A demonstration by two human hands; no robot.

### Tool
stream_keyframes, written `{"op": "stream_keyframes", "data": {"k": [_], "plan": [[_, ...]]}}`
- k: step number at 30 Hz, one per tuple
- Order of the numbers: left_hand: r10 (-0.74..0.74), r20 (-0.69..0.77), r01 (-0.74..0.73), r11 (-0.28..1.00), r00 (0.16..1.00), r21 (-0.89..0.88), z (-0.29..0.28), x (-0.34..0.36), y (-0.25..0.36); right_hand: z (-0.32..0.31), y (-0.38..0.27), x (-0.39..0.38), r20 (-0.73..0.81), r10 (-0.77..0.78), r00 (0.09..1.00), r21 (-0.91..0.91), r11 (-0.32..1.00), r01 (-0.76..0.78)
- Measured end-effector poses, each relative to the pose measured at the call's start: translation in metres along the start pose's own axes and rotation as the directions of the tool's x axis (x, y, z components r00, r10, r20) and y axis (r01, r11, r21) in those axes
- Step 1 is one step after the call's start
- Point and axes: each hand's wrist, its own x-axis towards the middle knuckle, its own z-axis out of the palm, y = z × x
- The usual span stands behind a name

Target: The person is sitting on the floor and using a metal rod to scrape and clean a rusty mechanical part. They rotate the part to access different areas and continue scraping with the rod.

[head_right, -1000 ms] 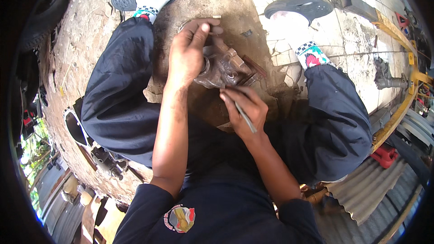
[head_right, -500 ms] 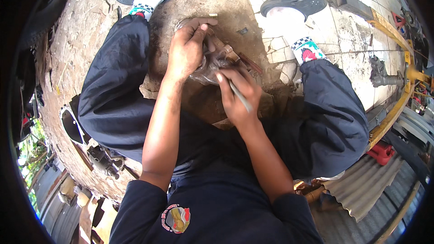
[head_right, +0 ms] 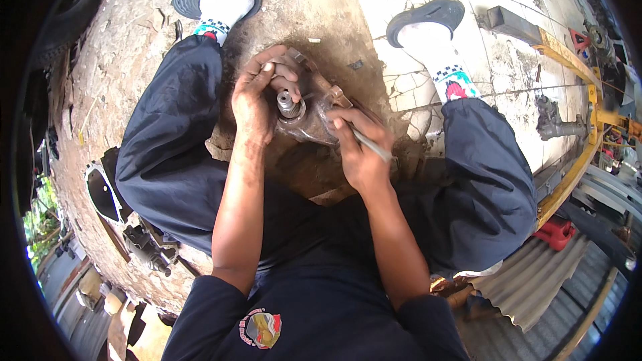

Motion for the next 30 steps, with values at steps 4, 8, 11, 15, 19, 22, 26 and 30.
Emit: {"op": "stream_keyframes", "data": {"k": [4, 8, 11, 15, 19, 22, 26, 30], "plan": [[0.082, 0.024, -0.085, 0.983, 0.996, 0.162, 0.021, 0.003, -0.003, 0.023, 0.008, 0.021, -0.036, -0.016, 0.999, -0.105, 0.994, 0.012], [0.247, -0.138, -0.247, 0.969, 0.959, 0.017, 0.017, -0.002, -0.018, 0.009, 0.002, -0.008, -0.030, -0.168, 0.985, -0.318, 0.936, 0.150], [0.279, -0.132, -0.270, 0.959, 0.951, 0.082, 0.018, -0.002, -0.016, -0.005, 0.000, -0.025, -0.066, -0.074, 0.995, -0.320, 0.946, 0.049], [0.254, -0.126, -0.246, 0.966, 0.959, 0.079, 0.021, -0.004, -0.011, 0.000, -0.004, -0.008, -0.050, -0.035, 0.998, -0.174, 0.984, 0.025], [0.222, -0.139, -0.217, 0.975, 0.965, 0.050, 0.022, -0.006, -0.009, 0.021, -0.007, 0.013, -0.001, -0.125, 0.992, -0.336, 0.934, 0.117], [0.271, -0.059, -0.268, 0.961, 0.961, 0.067, 0.013, -0.007, -0.012, 0.011, 0.000, -0.007, 0.022, -0.123, 0.992, -0.469, 0.875, 0.119], [0.277, -0.049, -0.270, 0.956, 0.960, 0.119, 0.012, -0.010, -0.011, -0.010, 0.001, -0.030, -0.053, -0.022, 0.998, -0.389, 0.921, -0.001], [0.261, -0.073, -0.250, 0.959, 0.963, 0.135, 0.017, -0.009, -0.012, 0.006, 0.000, 0.000, 0.025, -0.197, 0.980, -0.303, 0.933, 0.196]]}}
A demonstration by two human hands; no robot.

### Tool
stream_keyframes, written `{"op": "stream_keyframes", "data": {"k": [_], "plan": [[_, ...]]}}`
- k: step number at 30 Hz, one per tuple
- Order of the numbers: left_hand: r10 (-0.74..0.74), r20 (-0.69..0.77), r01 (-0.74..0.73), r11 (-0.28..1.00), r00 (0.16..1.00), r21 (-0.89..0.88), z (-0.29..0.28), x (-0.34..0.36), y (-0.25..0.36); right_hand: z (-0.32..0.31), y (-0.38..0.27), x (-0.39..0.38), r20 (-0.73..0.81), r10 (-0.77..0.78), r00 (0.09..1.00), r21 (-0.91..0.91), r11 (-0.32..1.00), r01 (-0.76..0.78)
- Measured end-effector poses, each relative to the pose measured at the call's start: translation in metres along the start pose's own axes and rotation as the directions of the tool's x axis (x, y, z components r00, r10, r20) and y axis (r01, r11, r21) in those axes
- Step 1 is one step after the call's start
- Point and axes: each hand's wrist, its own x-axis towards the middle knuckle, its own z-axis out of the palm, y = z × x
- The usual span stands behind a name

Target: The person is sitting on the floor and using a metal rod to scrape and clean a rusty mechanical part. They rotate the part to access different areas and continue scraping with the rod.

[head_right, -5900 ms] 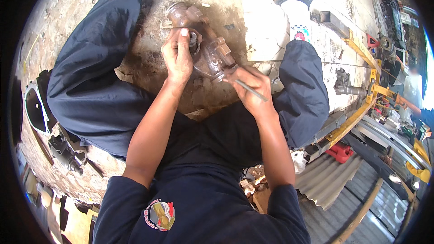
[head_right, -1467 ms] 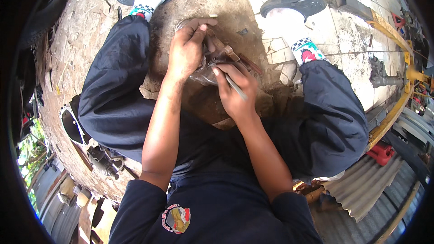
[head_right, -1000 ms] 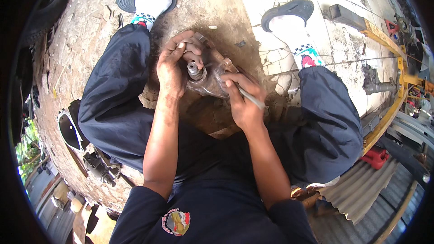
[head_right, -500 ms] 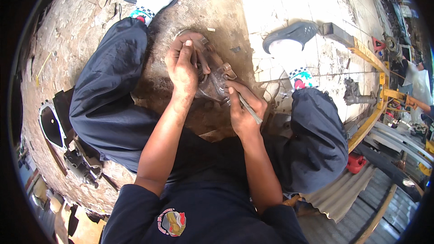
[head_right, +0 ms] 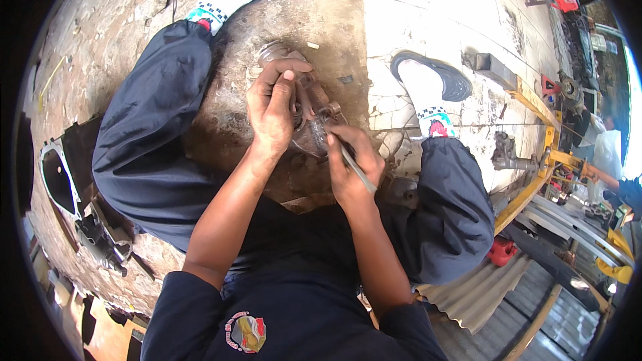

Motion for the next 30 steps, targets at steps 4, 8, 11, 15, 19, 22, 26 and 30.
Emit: {"op": "stream_keyframes", "data": {"k": [4, 8, 11, 15, 19, 22, 26, 30], "plan": [[0.007, 0.012, -0.007, 1.000, 1.000, 0.025, -0.005, -0.001, -0.002, 0.002, -0.007, 0.011, 0.065, 0.075, 0.995, -0.130, 0.989, -0.066], [0.036, 0.066, -0.036, 0.999, 0.997, -0.008, -0.012, -0.002, -0.006, -0.025, 0.001, -0.016, 0.123, 0.099, 0.987, -0.169, 0.983, -0.078], [0.045, 0.042, -0.045, 0.999, 0.998, -0.012, -0.010, -0.004, -0.005, -0.020, -0.004, 0.003, 0.165, -0.092, 0.982, -0.109, 0.988, 0.111], [0.030, 0.060, -0.030, 1.000, 0.998, -0.005, -0.008, -0.003, -0.002, -0.012, -0.008, 0.017, 0.239, -0.020, 0.971, -0.167, 0.984, 0.062], [0.052, 0.055, -0.054, 0.998, 0.997, 0.033, -0.011, -0.003, -0.002, -0.032, -0.014, -0.009, 0.230, 0.073, 0.970, -0.184, 0.982, -0.030], [0.045, 0.053, -0.045, 0.999, 0.998, 0.014, -0.009, -0.003, 0.000, -0.032, -0.026, 0.006, 0.216, 0.068, 0.974, -0.116, 0.992, -0.044], [0.049, 0.044, -0.046, 0.997, 0.998, -0.055, -0.003, -0.002, -0.001, -0.007, -0.016, 0.025, 0.229, 0.026, 0.973, -0.110, 0.994, -0.001], [0.030, 0.010, -0.029, 0.996, 1.000, -0.084, -0.003, -0.003, 0.006, -0.024, -0.008, 0.005, 0.219, 0.062, 0.974, -0.170, 0.985, -0.024]]}}
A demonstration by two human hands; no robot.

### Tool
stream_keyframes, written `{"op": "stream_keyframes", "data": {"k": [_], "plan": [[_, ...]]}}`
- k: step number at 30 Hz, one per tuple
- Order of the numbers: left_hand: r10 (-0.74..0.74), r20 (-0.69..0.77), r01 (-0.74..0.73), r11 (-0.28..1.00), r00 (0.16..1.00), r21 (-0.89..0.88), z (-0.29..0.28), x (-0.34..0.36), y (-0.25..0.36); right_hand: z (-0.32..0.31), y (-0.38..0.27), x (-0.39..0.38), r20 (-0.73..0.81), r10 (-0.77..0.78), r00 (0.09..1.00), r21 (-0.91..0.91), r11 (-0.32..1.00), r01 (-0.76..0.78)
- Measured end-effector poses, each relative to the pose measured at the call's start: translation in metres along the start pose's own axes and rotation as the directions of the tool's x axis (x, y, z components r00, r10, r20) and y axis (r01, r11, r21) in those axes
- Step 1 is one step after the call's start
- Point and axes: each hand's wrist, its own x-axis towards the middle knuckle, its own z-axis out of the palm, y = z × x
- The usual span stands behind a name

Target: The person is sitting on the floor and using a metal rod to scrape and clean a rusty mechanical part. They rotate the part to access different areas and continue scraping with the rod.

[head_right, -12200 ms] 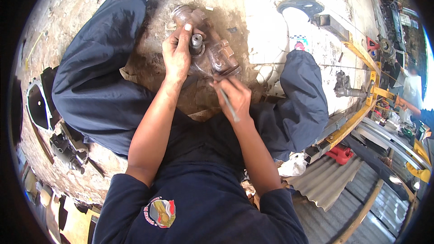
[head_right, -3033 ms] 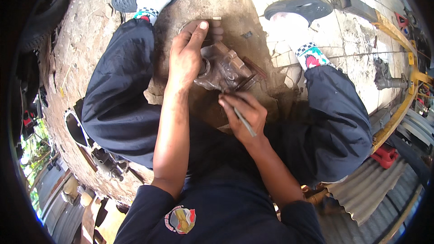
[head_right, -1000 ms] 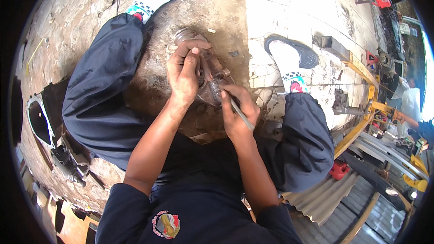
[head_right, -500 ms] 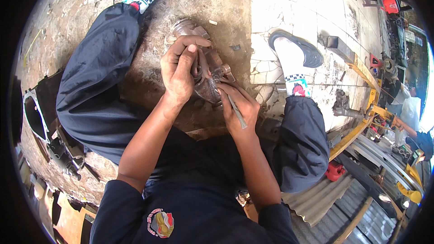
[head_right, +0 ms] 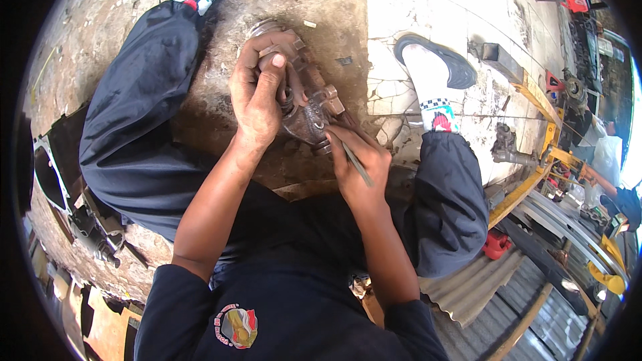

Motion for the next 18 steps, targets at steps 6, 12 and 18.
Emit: {"op": "stream_keyframes", "data": {"k": [6, 12, 18], "plan": [[0.019, 0.038, -0.022, 0.998, 0.999, 0.064, -0.004, 0.001, -0.003, -0.015, 0.010, -0.016, -0.015, 0.012, 1.000, -0.042, 0.999, -0.013], [0.021, 0.047, -0.025, 0.996, 0.999, 0.083, -0.006, 0.001, -0.006, 0.006, 0.007, -0.048, 0.068, -0.194, 0.979, -0.097, 0.975, 0.200], [0.072, 0.061, -0.077, 0.994, 0.996, 0.076, -0.009, 0.002, -0.012, 0.003, -0.005, -0.044, -0.009, -0.185, 0.983, -0.042, 0.982, 0.184]]}}
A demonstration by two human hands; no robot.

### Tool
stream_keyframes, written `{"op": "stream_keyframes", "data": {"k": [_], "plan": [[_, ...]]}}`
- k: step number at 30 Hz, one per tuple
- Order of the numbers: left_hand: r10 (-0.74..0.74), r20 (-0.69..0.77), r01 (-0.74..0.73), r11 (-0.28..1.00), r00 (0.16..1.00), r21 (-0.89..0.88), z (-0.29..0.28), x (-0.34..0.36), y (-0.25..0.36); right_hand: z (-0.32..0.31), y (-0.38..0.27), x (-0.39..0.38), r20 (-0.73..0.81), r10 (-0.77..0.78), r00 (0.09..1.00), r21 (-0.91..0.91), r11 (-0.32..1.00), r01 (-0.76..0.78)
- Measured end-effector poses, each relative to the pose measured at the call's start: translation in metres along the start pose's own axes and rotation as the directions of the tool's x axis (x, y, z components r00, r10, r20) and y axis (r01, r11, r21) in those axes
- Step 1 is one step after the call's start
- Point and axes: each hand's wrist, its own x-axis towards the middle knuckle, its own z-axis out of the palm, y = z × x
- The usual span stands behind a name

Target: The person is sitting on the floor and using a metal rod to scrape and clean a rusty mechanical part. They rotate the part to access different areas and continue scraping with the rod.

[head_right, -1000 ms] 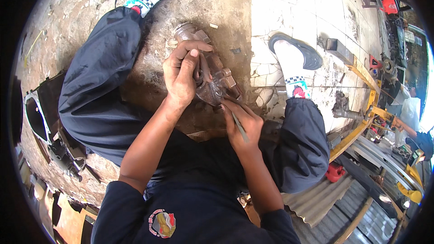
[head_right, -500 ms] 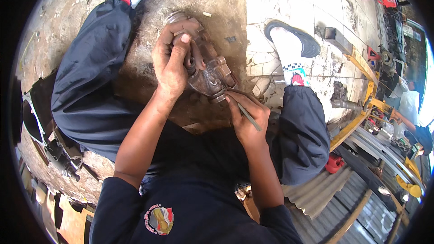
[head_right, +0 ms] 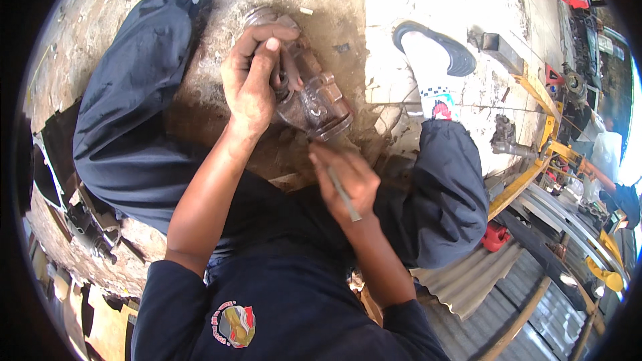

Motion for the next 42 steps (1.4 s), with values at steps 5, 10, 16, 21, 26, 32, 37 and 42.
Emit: {"op": "stream_keyframes", "data": {"k": [5, 10, 16, 21, 26, 32, 37, 42], "plan": [[-0.032, -0.021, 0.032, 0.999, 0.999, -0.020, 0.000, -0.002, 0.002, -0.001, 0.016, 0.001, -0.047, 0.027, 0.999, -0.086, 0.996, -0.031], [-0.003, 0.016, 0.003, 1.000, 1.000, 0.000, 0.001, -0.001, -0.003, 0.004, 0.010, -0.020, 0.046, -0.021, 0.999, 0.025, 0.999, 0.020], [-0.014, 0.007, 0.015, 0.999, 1.000, -0.042, -0.002, -0.001, -0.001, -0.023, 0.032, 0.016, -0.223, 0.335, 0.915, -0.041, 0.935, -0.352], [0.000, 0.004, 0.000, 1.000, 1.000, -0.012, 0.000, -0.002, -0.003, -0.014, 0.032, 0.005, -0.112, 0.161, 0.981, -0.047, 0.985, -0.168], [-0.002, -0.001, 0.002, 1.000, 1.000, 0.003, 0.000, -0.001, 0.000, -0.007, 0.015, -0.013, 0.076, 0.012, 0.997, 0.062, 0.998, -0.017], [0.027, 0.029, -0.027, 1.000, 0.999, 0.000, 0.000, 0.000, -0.003, -0.013, 0.030, -0.007, -0.173, 0.131, 0.976, 0.048, 0.991, -0.125], [0.010, 0.014, -0.010, 0.999, 1.000, -0.044, -0.001, -0.002, -0.005, -0.013, 0.030, 0.000, -0.079, 0.103, 0.992, 0.052, 0.994, -0.099], [0.037, 0.023, -0.036, 0.998, 0.999, -0.046, -0.004, -0.002, -0.006, -0.023, 0.042, 0.014, -0.064, 0.278, 0.958, 0.013, 0.960, -0.278]]}}
